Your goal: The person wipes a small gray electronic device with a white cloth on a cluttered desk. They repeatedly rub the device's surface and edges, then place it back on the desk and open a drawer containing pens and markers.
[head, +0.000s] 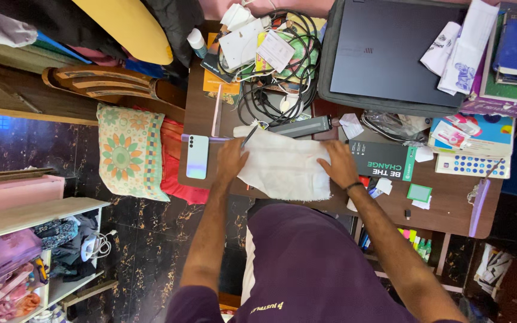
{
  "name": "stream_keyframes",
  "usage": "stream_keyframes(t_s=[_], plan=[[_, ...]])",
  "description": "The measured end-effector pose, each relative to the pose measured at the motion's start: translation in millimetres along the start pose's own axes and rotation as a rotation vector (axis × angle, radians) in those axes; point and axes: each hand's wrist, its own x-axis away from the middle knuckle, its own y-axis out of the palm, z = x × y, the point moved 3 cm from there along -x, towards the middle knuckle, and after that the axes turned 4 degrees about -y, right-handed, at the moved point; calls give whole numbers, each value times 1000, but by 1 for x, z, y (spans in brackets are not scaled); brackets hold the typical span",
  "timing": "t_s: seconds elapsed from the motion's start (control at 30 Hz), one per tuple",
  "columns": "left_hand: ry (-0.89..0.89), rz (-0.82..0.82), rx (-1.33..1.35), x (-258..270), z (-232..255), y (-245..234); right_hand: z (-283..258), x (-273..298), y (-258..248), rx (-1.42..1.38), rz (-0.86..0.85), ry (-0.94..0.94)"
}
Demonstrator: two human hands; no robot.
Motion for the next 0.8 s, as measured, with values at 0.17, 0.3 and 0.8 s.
stream_keyframes(t_s=[0.17,0.3,0.8], plan=[[129,35,-119,-51,26,12,11,-27,15,159,-67,89],[108,-47,-290,-71,21,37,21,-28,18,64,-3,31],[323,6,174,-52,70,-72,3,4,-98,-469,155,176]])
